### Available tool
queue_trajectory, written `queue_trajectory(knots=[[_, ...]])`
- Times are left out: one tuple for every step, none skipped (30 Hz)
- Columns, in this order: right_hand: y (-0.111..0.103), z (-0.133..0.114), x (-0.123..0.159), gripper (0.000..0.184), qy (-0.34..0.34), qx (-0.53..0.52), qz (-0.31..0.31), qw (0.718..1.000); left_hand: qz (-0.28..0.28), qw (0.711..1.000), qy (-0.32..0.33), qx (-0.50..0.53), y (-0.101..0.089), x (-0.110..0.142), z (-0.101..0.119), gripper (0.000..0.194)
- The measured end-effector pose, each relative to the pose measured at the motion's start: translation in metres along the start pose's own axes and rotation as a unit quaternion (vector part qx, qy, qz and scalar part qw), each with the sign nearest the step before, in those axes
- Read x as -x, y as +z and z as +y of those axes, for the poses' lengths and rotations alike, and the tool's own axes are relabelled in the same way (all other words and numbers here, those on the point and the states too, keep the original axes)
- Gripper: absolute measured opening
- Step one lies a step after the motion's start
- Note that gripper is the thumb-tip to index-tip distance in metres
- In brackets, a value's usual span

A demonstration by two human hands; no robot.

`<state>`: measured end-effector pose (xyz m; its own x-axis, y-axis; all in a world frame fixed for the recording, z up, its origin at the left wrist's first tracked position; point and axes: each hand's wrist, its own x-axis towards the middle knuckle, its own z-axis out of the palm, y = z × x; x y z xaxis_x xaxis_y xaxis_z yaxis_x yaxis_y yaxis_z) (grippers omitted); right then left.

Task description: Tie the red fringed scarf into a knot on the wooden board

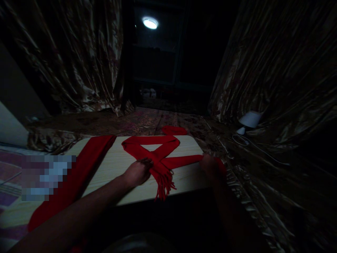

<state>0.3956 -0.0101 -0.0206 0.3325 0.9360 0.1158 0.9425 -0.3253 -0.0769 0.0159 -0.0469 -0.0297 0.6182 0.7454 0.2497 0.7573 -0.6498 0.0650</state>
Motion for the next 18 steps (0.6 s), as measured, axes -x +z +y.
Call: queue_trajectory(knots=[[-0.001,0.003,-0.002,0.045,0.000,0.008,0.008,1.000,-0.001,1.000,0.000,0.000,-0.001,0.000,0.000,0.042],[-0.001,0.006,-0.004,0.050,-0.007,0.014,0.028,0.999,-0.001,1.000,-0.001,0.001,-0.001,0.000,0.001,0.042],[-0.001,0.009,-0.006,0.057,-0.020,0.018,0.059,0.998,-0.002,1.000,-0.002,0.002,-0.002,0.000,0.001,0.043],[0.000,0.012,-0.007,0.064,-0.039,0.019,0.099,0.994,-0.002,1.000,-0.003,0.003,-0.002,0.000,0.001,0.043],[0.002,0.015,-0.009,0.071,-0.054,0.018,0.135,0.989,-0.001,1.000,-0.003,0.006,-0.002,0.001,0.001,0.043],[0.004,0.017,-0.010,0.075,-0.061,0.016,0.159,0.985,0.001,1.000,-0.003,0.009,-0.002,0.001,0.001,0.043],[0.008,0.019,-0.010,0.077,-0.058,0.012,0.164,0.985,0.004,1.000,-0.002,0.013,-0.001,0.001,0.001,0.043],[0.011,0.020,-0.011,0.076,-0.051,0.009,0.152,0.987,0.008,1.000,-0.003,0.017,0.000,0.002,0.001,0.043],[0.014,0.021,-0.011,0.074,-0.044,0.005,0.126,0.991,0.013,1.000,-0.005,0.020,0.001,0.002,0.001,0.042],[0.016,0.021,-0.012,0.072,-0.040,0.002,0.092,0.995,0.016,1.000,-0.008,0.023,0.002,0.002,0.000,0.042],[0.017,0.021,-0.012,0.069,-0.041,0.001,0.057,0.998,0.021,0.999,-0.013,0.025,0.003,0.003,0.000,0.043],[0.016,0.021,-0.012,0.067,-0.044,0.003,0.026,0.999,0.026,0.999,-0.017,0.026,0.004,0.004,0.000,0.043],[0.015,0.020,-0.012,0.065,-0.042,0.008,0.004,0.999,0.030,0.999,-0.020,0.027,0.005,0.004,0.000,0.045],[0.012,0.019,-0.011,0.062,-0.031,0.016,-0.004,0.999,0.034,0.999,-0.020,0.028,0.006,0.005,0.001,0.046],[0.008,0.017,-0.010,0.060,-0.018,0.026,0.001,0.999,0.038,0.999,-0.019,0.030,0.007,0.006,0.001,0.048],[0.005,0.013,-0.008,0.058,-0.009,0.036,0.016,0.999,0.041,0.998,-0.020,0.031,0.008,0.006,0.002,0.050],[0.001,0.008,-0.005,0.056,-0.015,0.040,0.035,0.998,0.043,0.998,-0.023,0.032,0.009,0.007,0.002,0.050],[-0.002,0.002,-0.002,0.055,-0.035,0.034,0.051,0.997,0.044,0.998,-0.026,0.032,0.009,0.007,0.003,0.051]])
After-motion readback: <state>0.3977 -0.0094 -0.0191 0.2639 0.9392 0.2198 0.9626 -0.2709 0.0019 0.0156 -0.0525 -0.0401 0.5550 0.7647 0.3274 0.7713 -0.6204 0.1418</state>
